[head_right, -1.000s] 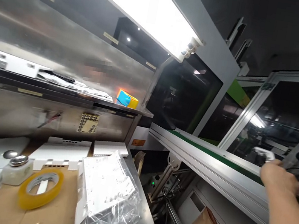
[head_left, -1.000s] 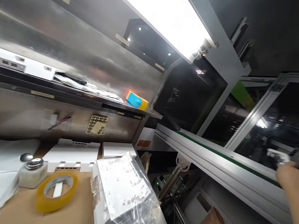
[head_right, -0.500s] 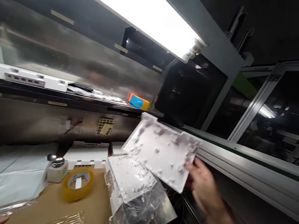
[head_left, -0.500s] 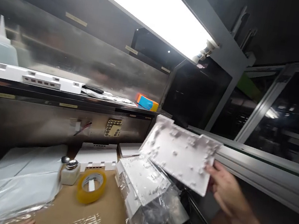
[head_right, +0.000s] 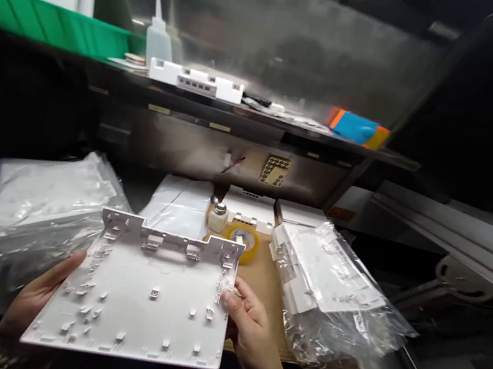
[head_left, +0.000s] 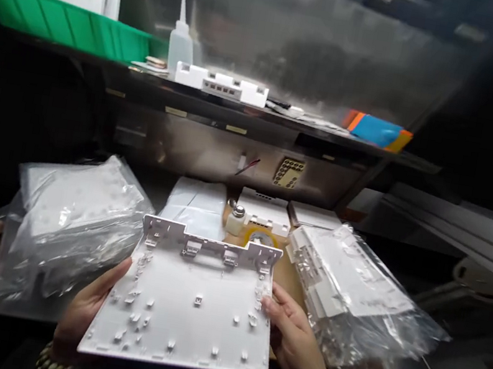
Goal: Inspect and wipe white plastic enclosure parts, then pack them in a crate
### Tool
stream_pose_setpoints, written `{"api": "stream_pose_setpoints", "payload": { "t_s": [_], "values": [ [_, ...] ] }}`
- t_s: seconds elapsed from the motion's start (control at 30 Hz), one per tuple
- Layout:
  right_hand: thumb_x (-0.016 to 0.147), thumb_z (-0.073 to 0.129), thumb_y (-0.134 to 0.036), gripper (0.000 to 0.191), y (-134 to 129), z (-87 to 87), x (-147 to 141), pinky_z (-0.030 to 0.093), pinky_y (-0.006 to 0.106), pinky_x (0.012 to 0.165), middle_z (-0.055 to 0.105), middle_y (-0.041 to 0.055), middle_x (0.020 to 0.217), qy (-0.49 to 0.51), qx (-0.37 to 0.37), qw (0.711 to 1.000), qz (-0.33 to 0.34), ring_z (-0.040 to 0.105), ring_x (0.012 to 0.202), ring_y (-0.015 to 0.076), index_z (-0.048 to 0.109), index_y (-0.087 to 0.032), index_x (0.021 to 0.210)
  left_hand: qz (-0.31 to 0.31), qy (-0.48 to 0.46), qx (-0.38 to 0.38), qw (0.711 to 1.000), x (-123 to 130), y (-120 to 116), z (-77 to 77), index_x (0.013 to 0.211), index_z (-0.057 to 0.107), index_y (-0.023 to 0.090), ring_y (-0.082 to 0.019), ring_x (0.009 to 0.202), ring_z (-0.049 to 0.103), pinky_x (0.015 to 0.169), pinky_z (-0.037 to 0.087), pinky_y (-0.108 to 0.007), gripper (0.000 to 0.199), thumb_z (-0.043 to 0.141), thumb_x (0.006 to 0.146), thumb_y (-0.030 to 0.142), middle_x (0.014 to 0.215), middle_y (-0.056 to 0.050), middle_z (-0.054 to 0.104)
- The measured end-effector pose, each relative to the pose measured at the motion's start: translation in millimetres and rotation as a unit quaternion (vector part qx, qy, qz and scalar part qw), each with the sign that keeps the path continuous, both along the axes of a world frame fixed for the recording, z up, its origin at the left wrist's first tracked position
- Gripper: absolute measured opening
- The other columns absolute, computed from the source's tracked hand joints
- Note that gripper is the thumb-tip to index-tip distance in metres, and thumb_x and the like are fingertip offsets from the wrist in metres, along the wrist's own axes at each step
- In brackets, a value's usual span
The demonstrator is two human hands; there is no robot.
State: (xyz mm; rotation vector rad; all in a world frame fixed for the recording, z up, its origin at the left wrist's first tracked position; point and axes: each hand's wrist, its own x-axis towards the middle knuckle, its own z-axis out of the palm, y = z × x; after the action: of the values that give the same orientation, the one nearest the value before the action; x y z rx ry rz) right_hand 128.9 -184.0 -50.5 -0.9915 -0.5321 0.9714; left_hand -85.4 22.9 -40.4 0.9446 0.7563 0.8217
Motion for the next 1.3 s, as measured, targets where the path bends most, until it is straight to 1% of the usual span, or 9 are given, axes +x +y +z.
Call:
{"api": "stream_pose_setpoints", "payload": {
  "t_s": [0.17, 0.37, 0.53, 0.63, 0.8, 0.87, 1.13, 1.23, 1.3],
  "values": [
    [0.089, 0.071, -0.047, 0.046, 8.2, -11.4, -26.8, 0.056, 0.038, 0.089, 0.076, 0.0094, 0.113, 0.042, -0.019, 0.998, -0.052, 0.070, 0.104, 0.0267, 0.069, -0.023, 0.128, -0.025, 0.045, -0.071, 0.996, -24.3, 0.2, 11.1, 0.137, 0.057, 0.009, -0.037, 0.132, 0.044, 0.097, 0.047, -0.058, 0.056, 0.052, 0.097, 0.048, 0.125, -0.011, 0.073],
    [0.088, 0.071, -0.050, 0.048, 10.1, -22.5, -34.5, 0.054, 0.040, 0.093, 0.076, 0.0088, 0.113, 0.046, -0.055, 0.995, -0.066, 0.069, 0.109, 0.0286, 0.069, -0.023, 0.128, -0.038, 0.085, -0.094, 0.991, -27.1, 2.3, 20.2, 0.126, 0.065, 0.017, -0.033, 0.130, 0.047, 0.093, 0.049, -0.052, 0.045, 0.063, 0.091, 0.045, 0.124, -0.004, 0.074],
    [0.088, 0.071, -0.051, 0.047, 10.9, -26.7, -29.6, 0.053, 0.041, 0.097, 0.075, 0.0096, 0.118, 0.036, -0.048, 0.994, -0.088, 0.068, 0.111, 0.0292, 0.071, -0.023, 0.126, -0.028, 0.051, -0.085, 0.995, -17.5, -2.7, 12.6, 0.125, 0.063, 0.006, -0.037, 0.130, 0.049, 0.090, 0.047, -0.059, 0.056, 0.045, 0.098, 0.051, 0.123, -0.010, 0.074],
    [0.084, 0.074, -0.053, 0.055, 9.9, -35.2, -23.9, 0.056, 0.042, 0.095, 0.075, 0.0112, 0.119, 0.041, -0.071, 0.993, -0.087, 0.069, 0.111, 0.0313, 0.069, -0.022, 0.129, -0.107, -0.033, -0.142, 0.984, -13.0, -4.3, 6.9, 0.131, 0.060, 0.004, -0.039, 0.131, 0.049, 0.097, 0.044, -0.062, 0.061, 0.037, 0.101, 0.052, 0.124, -0.012, 0.073],
    [0.076, 0.082, -0.051, 0.063, 9.9, -53.6, -11.6, 0.060, 0.039, 0.089, 0.074, 0.0098, 0.122, 0.067, -0.132, 0.982, -0.115, 0.071, 0.109, 0.0318, 0.069, -0.024, 0.131, -0.291, -0.223, -0.189, 0.911, -5.2, -10.6, 2.9, 0.142, 0.056, 0.009, -0.037, 0.143, 0.039, 0.120, 0.030, -0.053, 0.066, 0.039, 0.101, 0.057, 0.142, -0.013, 0.061],
    [0.073, 0.084, -0.051, 0.061, 10.3, -59.9, -5.6, 0.062, 0.036, 0.087, 0.075, 0.0061, 0.122, 0.068, -0.157, 0.975, -0.138, 0.073, 0.106, 0.0303, 0.071, -0.027, 0.128, -0.313, -0.257, -0.189, 0.894, -0.7, -13.5, 4.8, 0.145, 0.054, 0.009, -0.037, 0.146, 0.036, 0.123, 0.025, -0.051, 0.066, 0.039, 0.101, 0.057, 0.146, -0.016, 0.058],
    [0.066, 0.085, -0.057, 0.061, 9.4, -70.4, 14.4, 0.066, 0.038, 0.069, 0.080, 0.0083, 0.095, 0.019, -0.235, 0.961, -0.146, 0.077, 0.083, 0.0316, 0.076, -0.022, 0.115, -0.256, -0.258, -0.220, 0.905, 2.8, -19.9, 12.1, 0.143, 0.053, 0.003, -0.038, 0.137, 0.052, 0.118, 0.037, -0.053, 0.069, 0.026, 0.105, 0.053, 0.135, -0.023, 0.065],
    [0.065, 0.088, -0.050, 0.063, 11.9, -70.8, 16.5, 0.065, 0.039, 0.066, 0.080, 0.0085, 0.090, -0.002, -0.201, 0.971, -0.128, 0.077, 0.075, 0.0297, 0.073, -0.021, 0.119, -0.229, -0.236, -0.216, 0.920, 3.8, -18.6, 9.2, 0.142, 0.055, 0.006, -0.037, 0.132, 0.057, 0.114, 0.042, -0.050, 0.063, 0.036, 0.104, 0.052, 0.131, -0.021, 0.068],
    [0.066, 0.090, -0.044, 0.061, 12.4, -70.0, 16.6, 0.064, 0.037, 0.066, 0.080, 0.0071, 0.088, -0.032, -0.140, 0.978, -0.153, 0.076, 0.072, 0.0264, 0.071, -0.022, 0.119, -0.160, -0.206, -0.168, 0.951, 6.7, -15.9, 4.0, 0.141, 0.058, 0.010, -0.034, 0.129, 0.060, 0.112, 0.045, -0.045, 0.055, 0.047, 0.102, 0.047, 0.129, -0.017, 0.071]
  ]
}}
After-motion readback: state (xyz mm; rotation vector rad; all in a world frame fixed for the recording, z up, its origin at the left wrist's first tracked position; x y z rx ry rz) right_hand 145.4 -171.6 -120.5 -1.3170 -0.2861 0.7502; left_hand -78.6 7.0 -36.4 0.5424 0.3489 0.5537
